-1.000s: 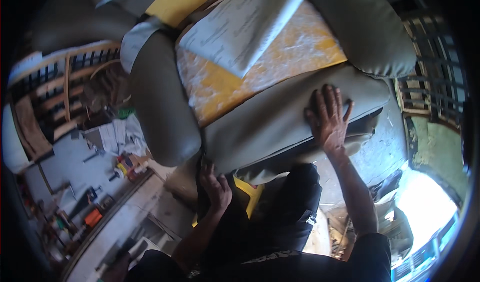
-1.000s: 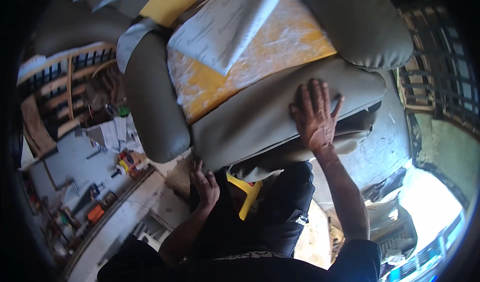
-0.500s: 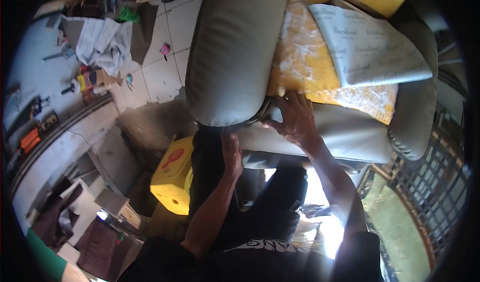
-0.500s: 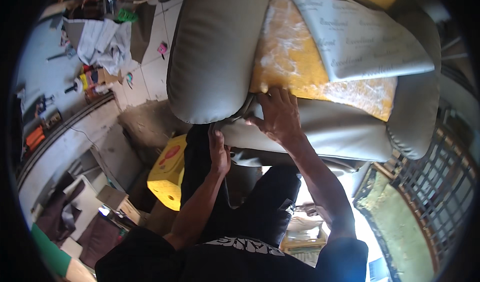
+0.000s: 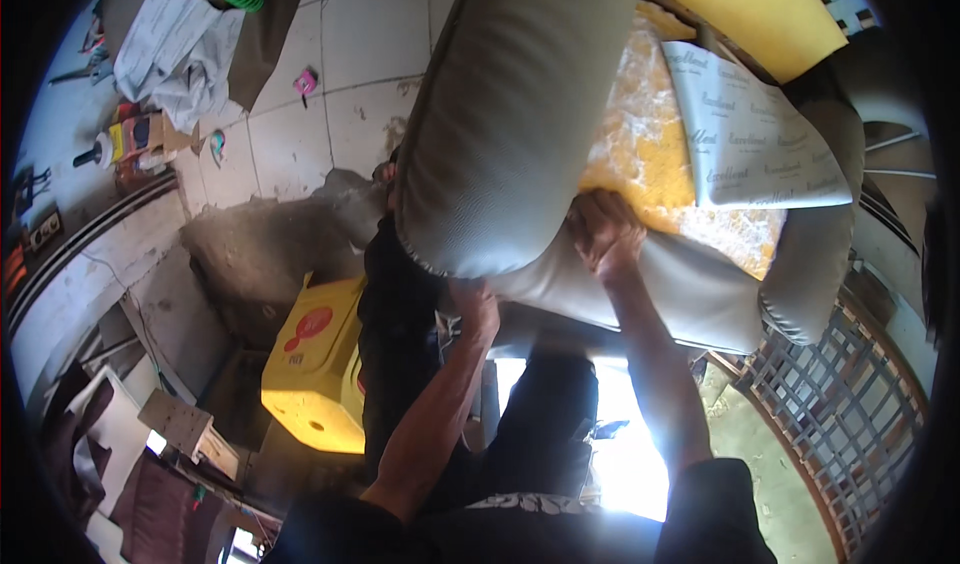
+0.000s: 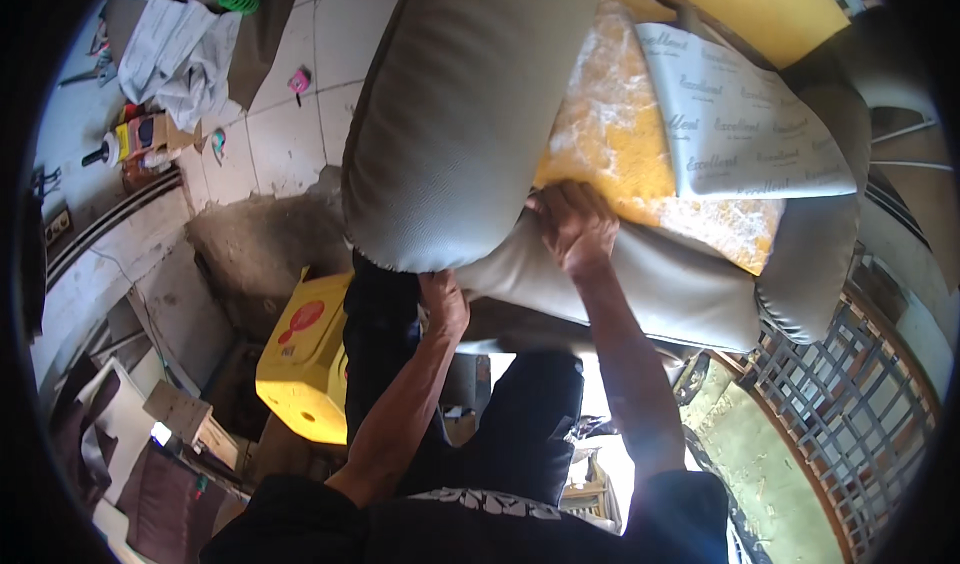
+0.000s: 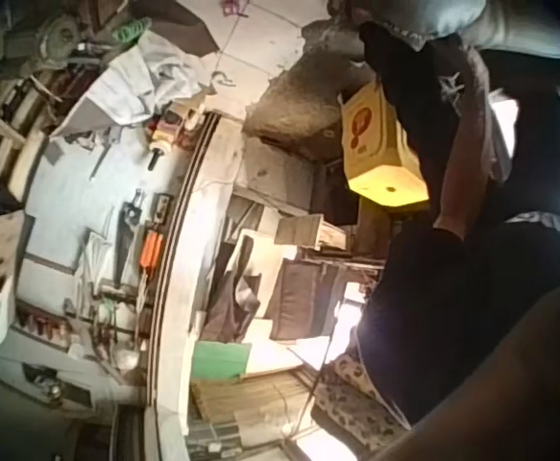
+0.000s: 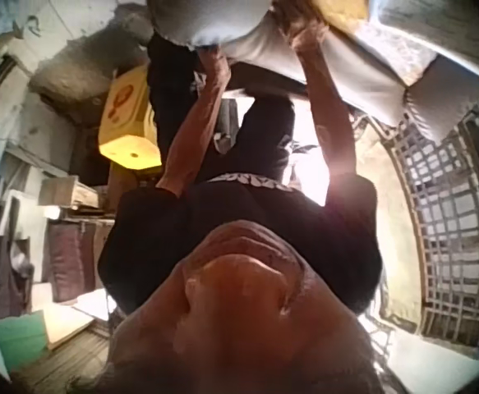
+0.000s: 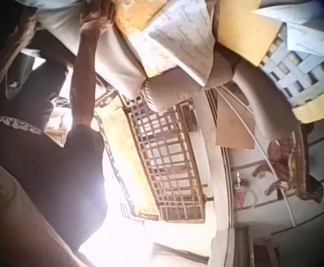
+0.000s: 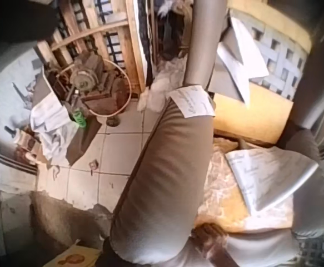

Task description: The person fits a new leather cover over the back and headrest sections of an armchair, pulling the material tight and tucking the edges into the frame joints.

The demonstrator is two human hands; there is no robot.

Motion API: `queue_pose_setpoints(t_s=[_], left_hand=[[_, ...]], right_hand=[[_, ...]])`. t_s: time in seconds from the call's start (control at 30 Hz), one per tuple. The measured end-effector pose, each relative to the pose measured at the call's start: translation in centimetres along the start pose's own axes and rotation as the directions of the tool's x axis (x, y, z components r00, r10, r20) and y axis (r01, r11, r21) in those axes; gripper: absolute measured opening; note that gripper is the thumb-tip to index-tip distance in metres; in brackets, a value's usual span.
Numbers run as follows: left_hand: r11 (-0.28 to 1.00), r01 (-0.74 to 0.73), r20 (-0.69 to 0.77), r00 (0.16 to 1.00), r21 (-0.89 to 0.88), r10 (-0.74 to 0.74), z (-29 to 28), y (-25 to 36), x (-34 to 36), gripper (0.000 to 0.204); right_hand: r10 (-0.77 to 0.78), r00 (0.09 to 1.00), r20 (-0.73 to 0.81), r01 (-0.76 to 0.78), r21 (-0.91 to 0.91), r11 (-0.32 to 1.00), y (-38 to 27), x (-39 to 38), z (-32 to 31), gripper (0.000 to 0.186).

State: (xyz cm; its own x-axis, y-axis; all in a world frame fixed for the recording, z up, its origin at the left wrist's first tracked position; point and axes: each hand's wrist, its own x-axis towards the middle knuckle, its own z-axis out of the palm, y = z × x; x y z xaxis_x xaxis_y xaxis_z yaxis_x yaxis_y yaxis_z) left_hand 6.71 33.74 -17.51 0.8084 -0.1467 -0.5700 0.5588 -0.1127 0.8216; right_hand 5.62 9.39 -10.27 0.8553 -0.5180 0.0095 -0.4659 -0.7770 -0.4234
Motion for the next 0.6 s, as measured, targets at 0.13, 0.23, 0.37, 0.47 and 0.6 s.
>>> queue_pose_setpoints(t_s=[0.13, 0.23, 0.37, 0.47, 0.6], left_hand=[[0.922, 0.252, 0.031, 0.967, -0.294, -0.254, 0.2, 2.2, 1.0, 0.053], [0.921, 0.244, 0.068, 0.97, -0.305, -0.235, -0.5, 2.8, 0.8, 0.055], [0.804, 0.353, 0.154, 0.935, -0.478, -0.32, -2.6, 2.0, 1.7, 0.068], [0.734, 0.429, 0.166, 0.899, -0.526, -0.406, -2.1, 5.0, 1.5, 0.073], [0.693, 0.52, 0.178, 0.845, -0.499, -0.505, -3.3, 1.6, 1.8, 0.071]], right_hand=[[0.115, 0.989, 0.091, -0.12, 0.052, 0.991, -0.3, -2.2, -0.4, 0.011], [0.17, 0.98, 0.102, -0.171, 0.002, 0.985, -4.0, -2.4, -3.2, 0.042], [-0.252, 0.959, -0.127, 0.253, -0.01, 0.968, -1.6, 1.8, -5.4, 0.046], [0.078, 0.94, -0.333, -0.088, -0.013, 0.996, 6.1, 14.5, -2.4, 0.042], [0.169, 0.97, 0.176, -0.148, -0.123, 0.981, 18.2, 30.5, -1.1, 0.035]])
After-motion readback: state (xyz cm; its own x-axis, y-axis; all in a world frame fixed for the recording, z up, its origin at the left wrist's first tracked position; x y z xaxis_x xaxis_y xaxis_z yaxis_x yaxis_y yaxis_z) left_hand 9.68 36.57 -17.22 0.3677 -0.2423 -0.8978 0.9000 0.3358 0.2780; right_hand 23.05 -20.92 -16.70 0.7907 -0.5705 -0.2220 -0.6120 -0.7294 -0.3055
